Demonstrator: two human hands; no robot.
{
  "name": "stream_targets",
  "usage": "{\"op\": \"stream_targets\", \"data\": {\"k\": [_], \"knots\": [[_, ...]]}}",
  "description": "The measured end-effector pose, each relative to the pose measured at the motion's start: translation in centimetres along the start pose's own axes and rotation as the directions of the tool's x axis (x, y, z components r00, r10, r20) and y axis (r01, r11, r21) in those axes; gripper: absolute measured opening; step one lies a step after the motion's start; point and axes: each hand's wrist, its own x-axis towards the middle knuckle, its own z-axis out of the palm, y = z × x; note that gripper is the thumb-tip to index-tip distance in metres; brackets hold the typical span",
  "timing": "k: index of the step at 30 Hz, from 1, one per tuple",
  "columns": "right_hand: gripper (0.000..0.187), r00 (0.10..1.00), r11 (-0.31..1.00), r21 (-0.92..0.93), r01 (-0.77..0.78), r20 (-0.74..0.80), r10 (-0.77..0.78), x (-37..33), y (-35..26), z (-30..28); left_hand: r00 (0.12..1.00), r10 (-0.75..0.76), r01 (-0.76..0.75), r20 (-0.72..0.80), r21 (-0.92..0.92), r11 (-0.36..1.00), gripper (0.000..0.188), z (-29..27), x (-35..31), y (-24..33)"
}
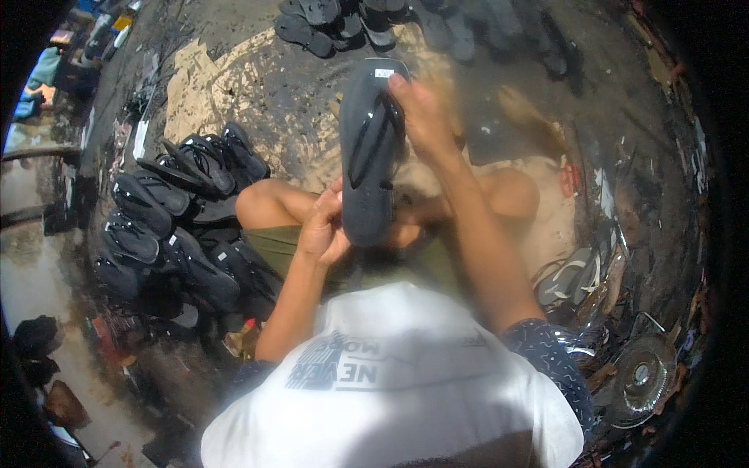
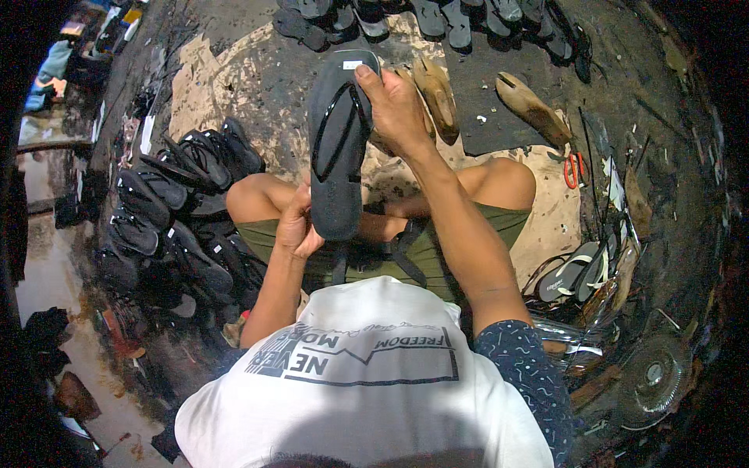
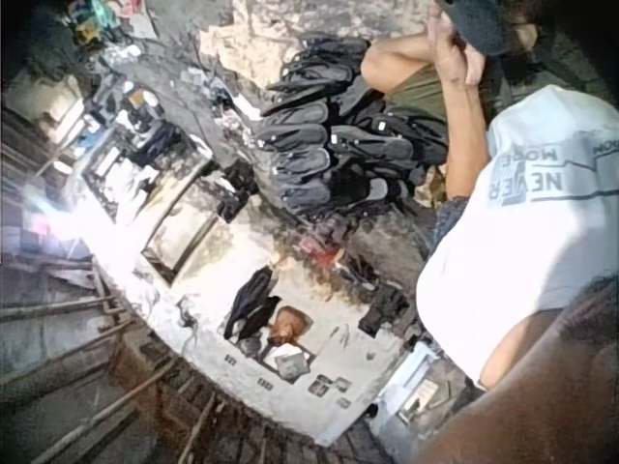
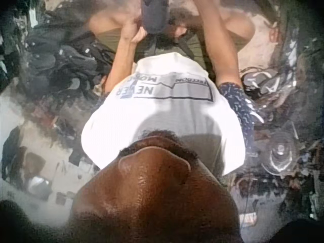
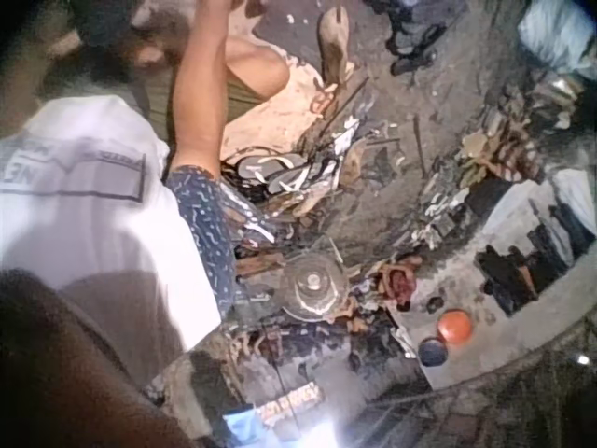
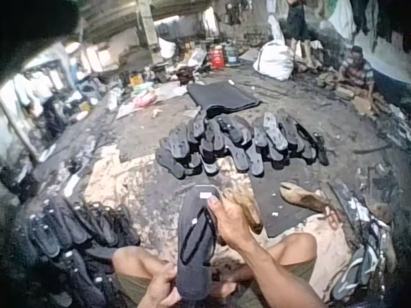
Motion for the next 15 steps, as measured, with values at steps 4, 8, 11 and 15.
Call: {"op": "stream_targets", "data": {"k": [4, 8, 11, 15], "knots": [[0.046, 0.999, 0.998, -0.058, -0.032, 0.04, 0.034, -1.1, -2.5, 0.4, 1.0, -0.012, 0.012, 0.008, 0.009, 1.0, 0.046, -0.7, -0.1, -0.3], [0.046, 0.999, 1.0, 0.001, 0.002, 0.051, -0.002, -1.3, -3.2, 0.7, 1.0, -0.007, 0.007, 0.028, 0.012, 1.0, 0.042, 0.9, 0.4, -0.6], [0.04, 0.995, 0.995, -0.038, 0.098, 0.008, -0.097, -0.9, -3.3, 1.4, 1.0, 0.009, -0.009, -0.002, -0.009, 1.0, 0.038, 1.7, 0.2, -0.7], [0.043, 0.922, 0.812, -0.463, 0.357, 0.035, -0.386, 1.5, 0.5, -1.1, 0.954, 0.14, -0.102, -0.265, 0.15, 0.983, 0.032, 0.5, -0.8, 0.0]]}}
